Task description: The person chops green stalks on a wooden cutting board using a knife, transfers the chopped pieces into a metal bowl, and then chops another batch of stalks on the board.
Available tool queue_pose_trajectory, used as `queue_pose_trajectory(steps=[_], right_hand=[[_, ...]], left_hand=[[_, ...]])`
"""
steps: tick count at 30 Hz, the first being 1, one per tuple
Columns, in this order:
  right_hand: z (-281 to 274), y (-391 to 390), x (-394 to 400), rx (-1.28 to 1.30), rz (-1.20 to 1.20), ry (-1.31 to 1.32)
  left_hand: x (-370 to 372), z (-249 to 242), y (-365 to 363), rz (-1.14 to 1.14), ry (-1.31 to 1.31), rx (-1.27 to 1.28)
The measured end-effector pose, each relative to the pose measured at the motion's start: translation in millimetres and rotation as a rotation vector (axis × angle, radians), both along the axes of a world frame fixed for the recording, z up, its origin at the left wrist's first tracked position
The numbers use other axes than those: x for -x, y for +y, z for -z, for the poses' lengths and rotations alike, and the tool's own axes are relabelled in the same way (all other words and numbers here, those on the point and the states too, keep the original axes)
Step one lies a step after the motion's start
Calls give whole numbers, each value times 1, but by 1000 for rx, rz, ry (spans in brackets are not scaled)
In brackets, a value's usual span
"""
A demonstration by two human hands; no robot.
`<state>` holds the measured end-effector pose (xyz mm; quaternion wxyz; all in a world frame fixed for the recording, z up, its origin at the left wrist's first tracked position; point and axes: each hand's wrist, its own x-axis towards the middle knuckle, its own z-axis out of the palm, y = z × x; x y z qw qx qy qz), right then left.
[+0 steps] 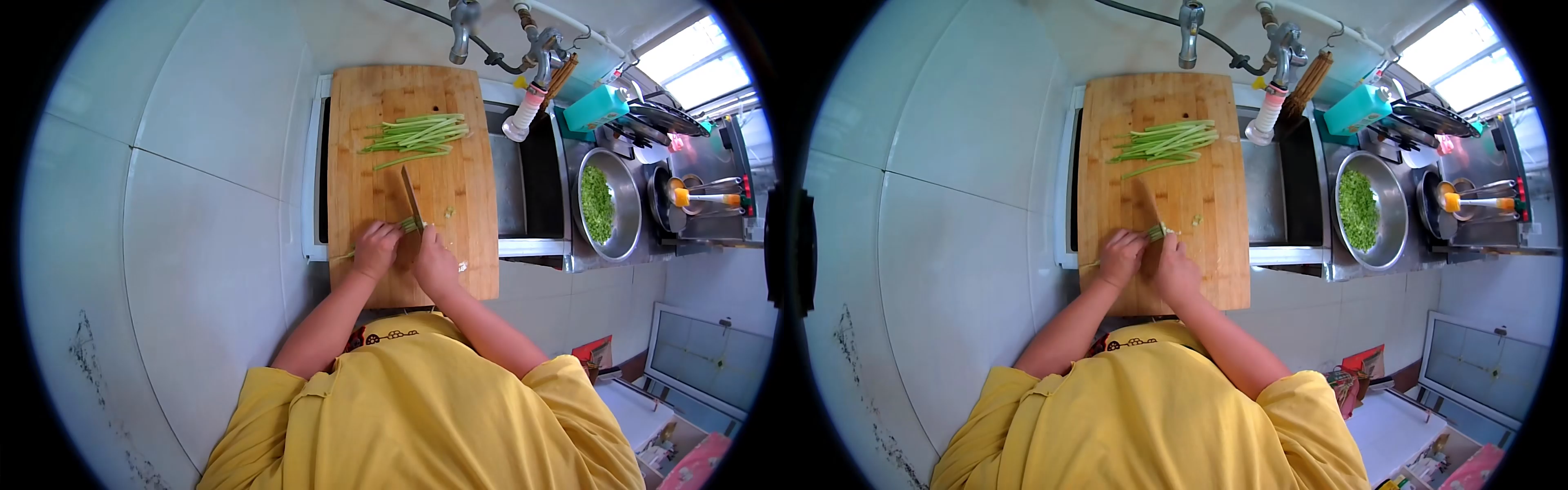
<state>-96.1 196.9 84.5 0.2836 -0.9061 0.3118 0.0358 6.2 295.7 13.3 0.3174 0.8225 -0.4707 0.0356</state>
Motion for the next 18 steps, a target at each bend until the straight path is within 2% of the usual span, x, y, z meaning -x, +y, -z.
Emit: queue_pose_trajectory(steps=[6,18], right_hand=[[9,-10,12,-54,71,-25],[-8,-4,11,-24,-24,-12]], left_hand=[[1,0,1,4,12,2],[1,-4,0,2,18,6]])
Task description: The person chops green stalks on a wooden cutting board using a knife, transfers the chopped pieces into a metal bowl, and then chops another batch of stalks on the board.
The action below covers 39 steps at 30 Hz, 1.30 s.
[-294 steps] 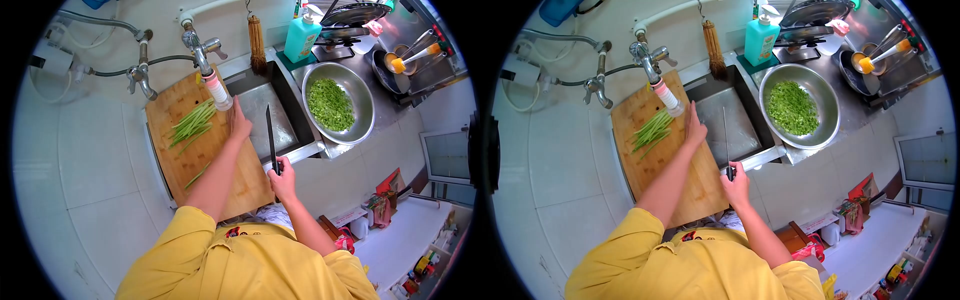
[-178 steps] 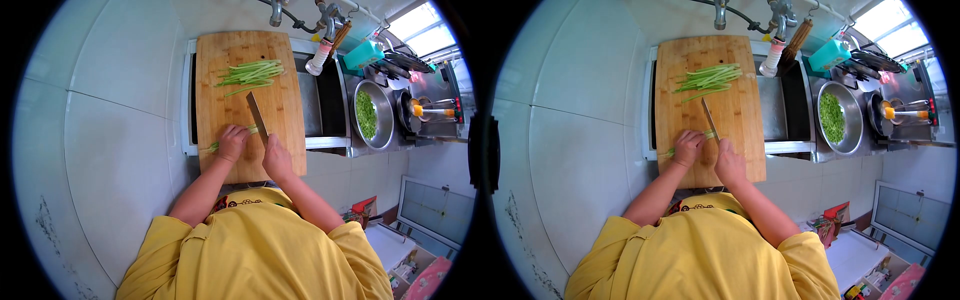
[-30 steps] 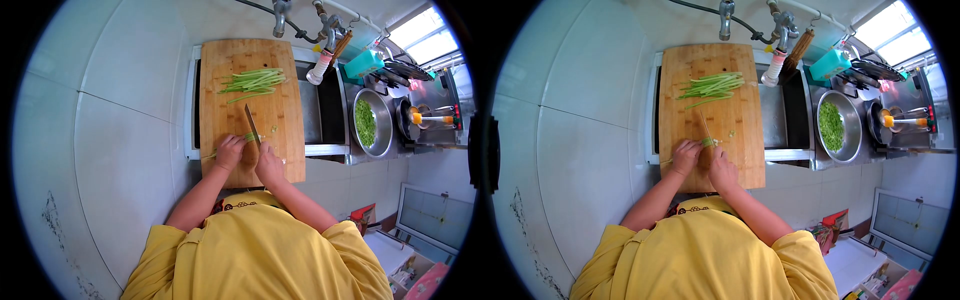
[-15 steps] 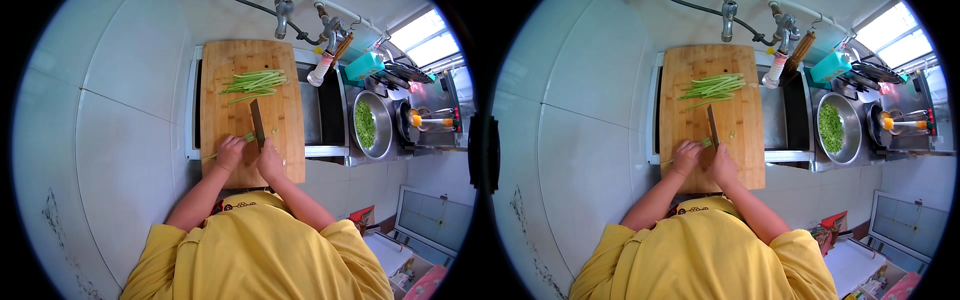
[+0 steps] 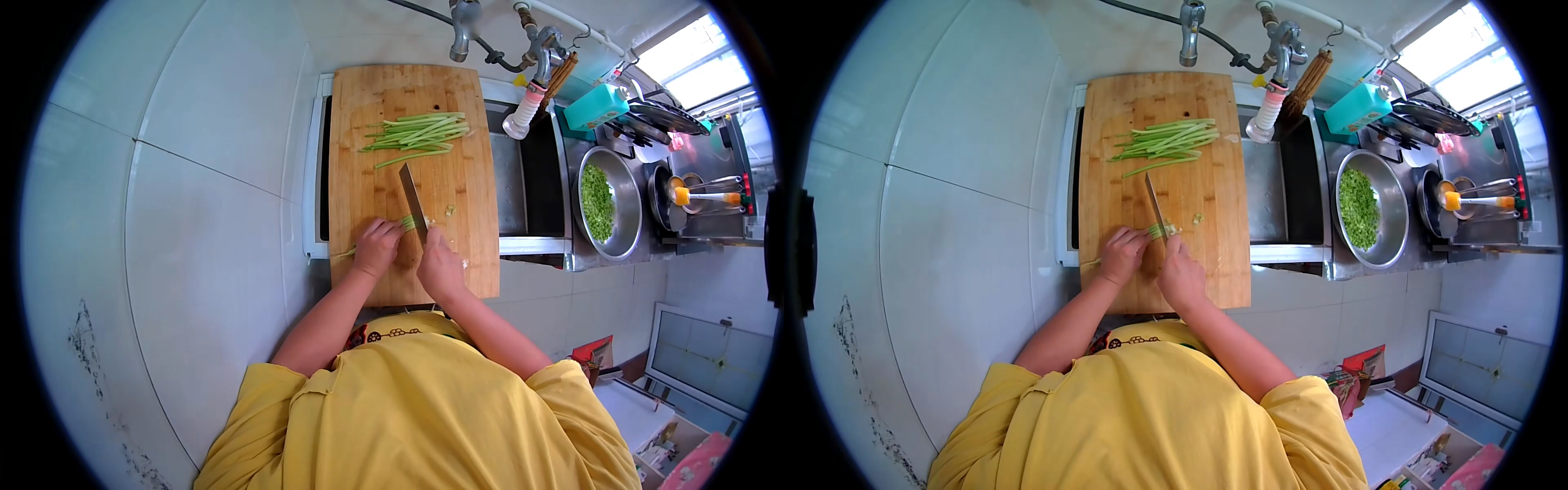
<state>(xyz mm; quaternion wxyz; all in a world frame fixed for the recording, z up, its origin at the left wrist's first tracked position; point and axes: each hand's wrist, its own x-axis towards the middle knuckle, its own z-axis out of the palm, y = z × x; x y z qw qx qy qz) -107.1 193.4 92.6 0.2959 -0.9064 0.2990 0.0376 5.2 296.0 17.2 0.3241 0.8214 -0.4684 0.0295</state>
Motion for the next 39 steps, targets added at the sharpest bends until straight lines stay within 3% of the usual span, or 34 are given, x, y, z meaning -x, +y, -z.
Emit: queue_pose_trajectory(steps=[18,24,33,39], right_hand=[[6,2,-14,49,-68,59],[15,-8,-7,0,44,-9],[6,-37,-1,154,151,42],[17,-22,3,138,47,-19]], left_hand=[[-3,0,1,18,-2,9],[-2,1,-1,14,-15,58],[-1,2,0,12,-5,57],[-2,2,0,7,-23,58]])
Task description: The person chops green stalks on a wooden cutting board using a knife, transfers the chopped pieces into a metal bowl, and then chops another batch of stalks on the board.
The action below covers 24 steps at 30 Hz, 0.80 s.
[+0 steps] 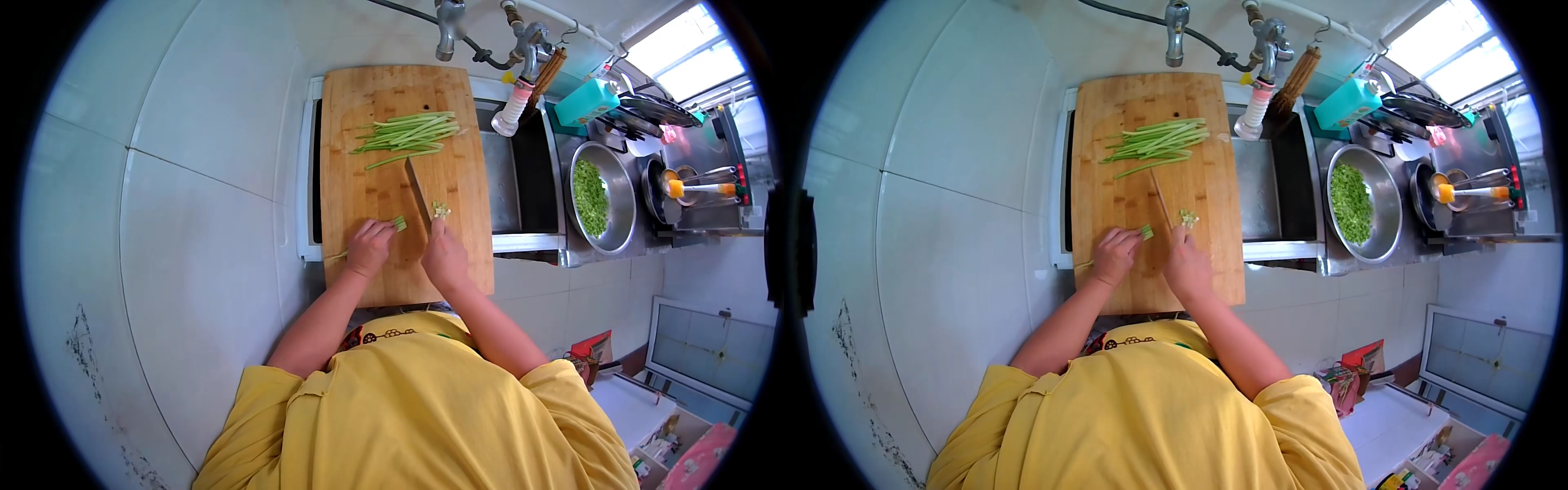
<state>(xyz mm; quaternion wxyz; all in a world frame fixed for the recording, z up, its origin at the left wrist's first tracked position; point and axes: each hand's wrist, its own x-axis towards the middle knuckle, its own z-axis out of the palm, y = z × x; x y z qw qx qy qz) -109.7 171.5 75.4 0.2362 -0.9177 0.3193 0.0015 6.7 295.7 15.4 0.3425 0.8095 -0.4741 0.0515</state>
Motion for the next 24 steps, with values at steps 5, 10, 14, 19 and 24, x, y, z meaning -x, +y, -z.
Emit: queue_pose_trajectory(steps=[5,10,14,19,24], right_hand=[[-3,7,0,-52,16,-7],[-2,9,8,-99,51,-112],[-4,12,18,-101,26,-137],[3,13,25,-96,23,-61],[4,11,23,-32,-2,-96]], left_hand=[[-1,2,1,1,-24,-31],[1,-1,1,-1,-14,-39],[0,1,1,24,-36,11],[3,-14,3,12,-40,34],[2,-10,7,-14,-9,25]])
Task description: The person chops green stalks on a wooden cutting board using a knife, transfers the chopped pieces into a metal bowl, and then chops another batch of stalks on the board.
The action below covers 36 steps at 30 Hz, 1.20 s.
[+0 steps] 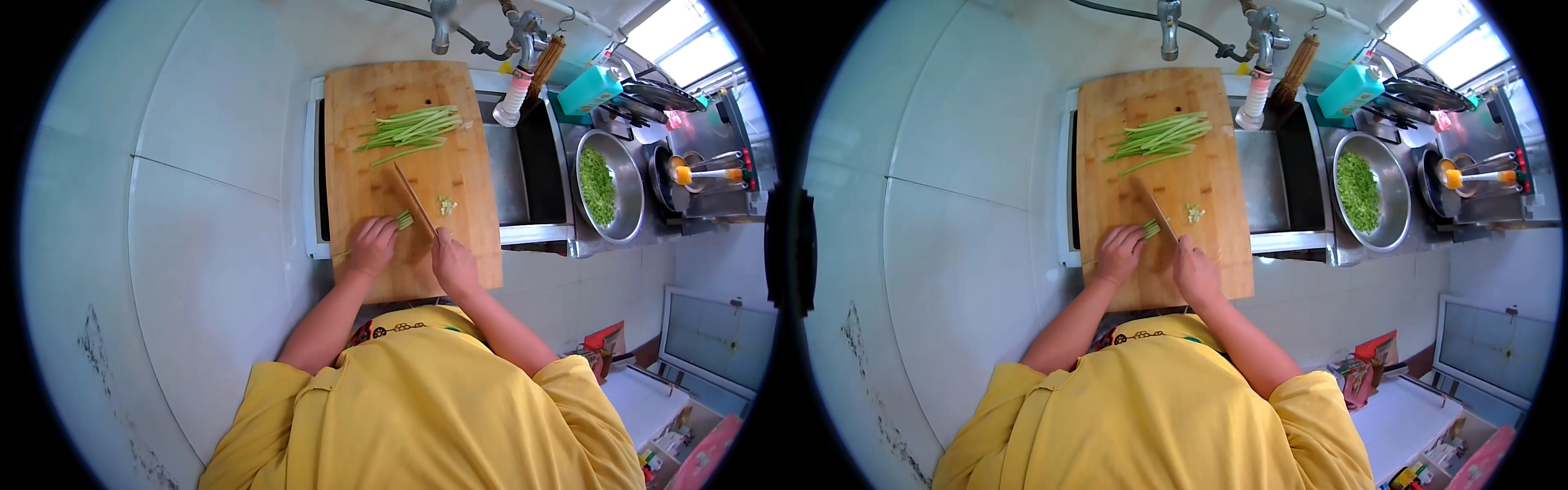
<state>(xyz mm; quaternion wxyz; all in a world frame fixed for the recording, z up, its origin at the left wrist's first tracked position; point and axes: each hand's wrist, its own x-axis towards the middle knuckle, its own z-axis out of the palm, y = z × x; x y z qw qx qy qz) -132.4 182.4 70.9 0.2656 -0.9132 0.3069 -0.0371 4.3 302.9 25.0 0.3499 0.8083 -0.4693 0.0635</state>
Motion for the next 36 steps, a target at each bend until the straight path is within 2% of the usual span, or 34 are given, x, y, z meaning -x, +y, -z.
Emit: queue_pose_trajectory(steps=[12,15,21,29,36], right_hand=[[-8,8,-19,-116,-36,91],[-8,10,-19,-53,-47,18],[-19,10,-18,-26,-89,124],[-10,4,-19,12,-82,122],[-26,9,-22,11,-91,116]], left_hand=[[-5,15,-2,-37,-56,-5],[-6,16,-2,-48,-61,-15],[-6,12,-2,-61,-42,20],[-6,16,-1,-44,-51,-9],[-7,13,0,-31,-34,-24]])
